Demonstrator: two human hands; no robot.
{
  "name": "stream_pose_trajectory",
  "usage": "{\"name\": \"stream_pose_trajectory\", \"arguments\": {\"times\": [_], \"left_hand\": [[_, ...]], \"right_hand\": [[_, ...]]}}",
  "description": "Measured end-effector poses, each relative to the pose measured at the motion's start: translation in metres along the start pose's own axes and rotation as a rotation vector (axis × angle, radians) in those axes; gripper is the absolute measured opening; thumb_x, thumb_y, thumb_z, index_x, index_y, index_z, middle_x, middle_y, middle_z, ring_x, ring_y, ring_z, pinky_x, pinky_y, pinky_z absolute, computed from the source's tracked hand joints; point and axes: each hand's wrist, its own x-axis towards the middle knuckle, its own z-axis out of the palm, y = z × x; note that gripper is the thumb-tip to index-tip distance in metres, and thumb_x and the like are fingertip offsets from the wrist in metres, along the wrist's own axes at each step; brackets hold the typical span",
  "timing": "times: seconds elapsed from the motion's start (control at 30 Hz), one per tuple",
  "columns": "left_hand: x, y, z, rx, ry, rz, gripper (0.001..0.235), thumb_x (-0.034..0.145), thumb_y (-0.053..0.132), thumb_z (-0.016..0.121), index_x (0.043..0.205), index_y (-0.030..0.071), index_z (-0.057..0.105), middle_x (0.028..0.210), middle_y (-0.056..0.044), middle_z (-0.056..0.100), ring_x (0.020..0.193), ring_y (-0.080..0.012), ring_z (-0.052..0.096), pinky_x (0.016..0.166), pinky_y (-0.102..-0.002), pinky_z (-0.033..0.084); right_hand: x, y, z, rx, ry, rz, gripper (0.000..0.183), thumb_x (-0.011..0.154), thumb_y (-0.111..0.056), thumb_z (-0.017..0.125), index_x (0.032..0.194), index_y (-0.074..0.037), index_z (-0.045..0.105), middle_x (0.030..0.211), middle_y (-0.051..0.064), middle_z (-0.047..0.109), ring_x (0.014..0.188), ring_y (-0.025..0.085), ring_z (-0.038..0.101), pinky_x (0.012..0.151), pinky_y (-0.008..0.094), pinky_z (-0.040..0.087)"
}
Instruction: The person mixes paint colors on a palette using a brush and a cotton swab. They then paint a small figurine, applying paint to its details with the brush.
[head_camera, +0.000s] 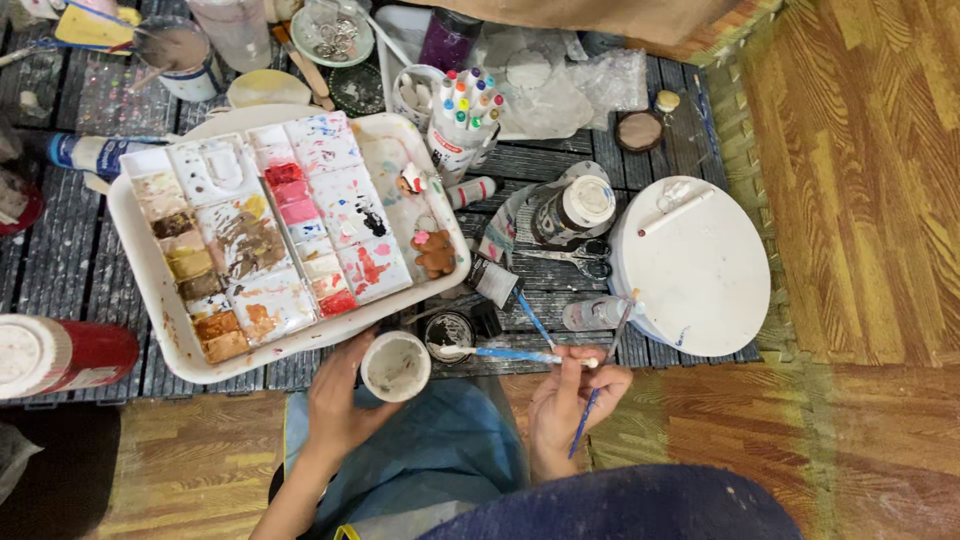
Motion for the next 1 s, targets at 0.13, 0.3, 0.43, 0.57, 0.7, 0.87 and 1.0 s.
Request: {"name": "stream_pose_trajectory", "arguments": {"times": [0.13, 0.3, 0.43, 0.57, 0.7, 0.87, 1.0], "left_hand": [[0.003, 0.001, -0.007, 0.053, 0.036, 0.073, 0.086, 0.056, 0.019, 0.094, 0.132, 0.005, 0.057, 0.133, -0.016, 0.066, 0.122, -0.0366, 0.064, 0.103, -0.047, 0.052], [0.007, 0.005, -0.012, 0.033, 0.012, 0.045, 0.083, 0.056, 0.016, 0.094, 0.131, 0.005, 0.061, 0.134, -0.014, 0.067, 0.122, -0.0354, 0.065, 0.100, -0.044, 0.053], [0.014, 0.009, -0.015, 0.027, -0.013, 0.067, 0.084, 0.053, 0.013, 0.093, 0.131, 0.006, 0.062, 0.133, -0.013, 0.067, 0.120, -0.0348, 0.065, 0.099, -0.044, 0.054], [0.016, 0.007, -0.016, 0.003, -0.044, 0.056, 0.084, 0.053, 0.011, 0.092, 0.131, 0.006, 0.062, 0.134, -0.014, 0.067, 0.120, -0.0340, 0.066, 0.098, -0.043, 0.055], [0.015, 0.006, -0.014, -0.016, -0.029, 0.058, 0.083, 0.055, 0.012, 0.093, 0.132, 0.006, 0.062, 0.134, -0.013, 0.067, 0.121, -0.0348, 0.065, 0.100, -0.044, 0.054], [0.014, 0.003, -0.013, -0.007, -0.034, 0.047, 0.082, 0.055, 0.012, 0.093, 0.131, 0.005, 0.063, 0.133, -0.013, 0.067, 0.123, -0.0357, 0.064, 0.101, -0.044, 0.053], [0.013, 0.002, -0.013, -0.002, -0.040, 0.037, 0.082, 0.055, 0.013, 0.093, 0.131, 0.006, 0.064, 0.133, -0.013, 0.067, 0.124, -0.0359, 0.064, 0.102, -0.044, 0.053]], "right_hand": [[-0.020, 0.009, 0.009, -0.099, -0.265, -0.127, 0.032, 0.096, 0.011, 0.061, 0.101, -0.010, 0.037, 0.099, 0.014, 0.068, 0.086, 0.026, 0.072, 0.078, 0.045, 0.065], [-0.041, 0.002, 0.032, -0.177, -0.777, -0.217, 0.042, 0.091, 0.009, 0.077, 0.089, -0.009, 0.039, 0.098, 0.016, 0.073, 0.094, 0.035, 0.079, 0.080, 0.043, 0.070], [-0.024, -0.003, 0.057, -0.318, -0.889, -0.376, 0.040, 0.085, 0.001, 0.084, 0.084, -0.010, 0.045, 0.094, 0.013, 0.077, 0.091, 0.029, 0.079, 0.078, 0.040, 0.067], [-0.022, -0.004, 0.072, -0.379, -0.882, -0.390, 0.037, 0.084, -0.001, 0.086, 0.085, -0.010, 0.050, 0.094, 0.011, 0.078, 0.090, 0.025, 0.080, 0.074, 0.035, 0.065], [-0.025, -0.004, 0.073, -0.404, -0.889, -0.375, 0.037, 0.083, -0.002, 0.087, 0.084, -0.010, 0.051, 0.095, 0.010, 0.078, 0.091, 0.024, 0.079, 0.080, 0.037, 0.062], [-0.027, -0.002, 0.070, -0.453, -0.844, -0.331, 0.039, 0.085, -0.004, 0.086, 0.082, -0.013, 0.048, 0.097, 0.005, 0.079, 0.090, 0.018, 0.078, 0.094, 0.041, 0.054], [-0.030, -0.001, 0.068, -0.440, -0.813, -0.288, 0.039, 0.086, -0.004, 0.085, 0.081, -0.014, 0.047, 0.096, 0.005, 0.079, 0.090, 0.018, 0.078, 0.096, 0.042, 0.054]]}}
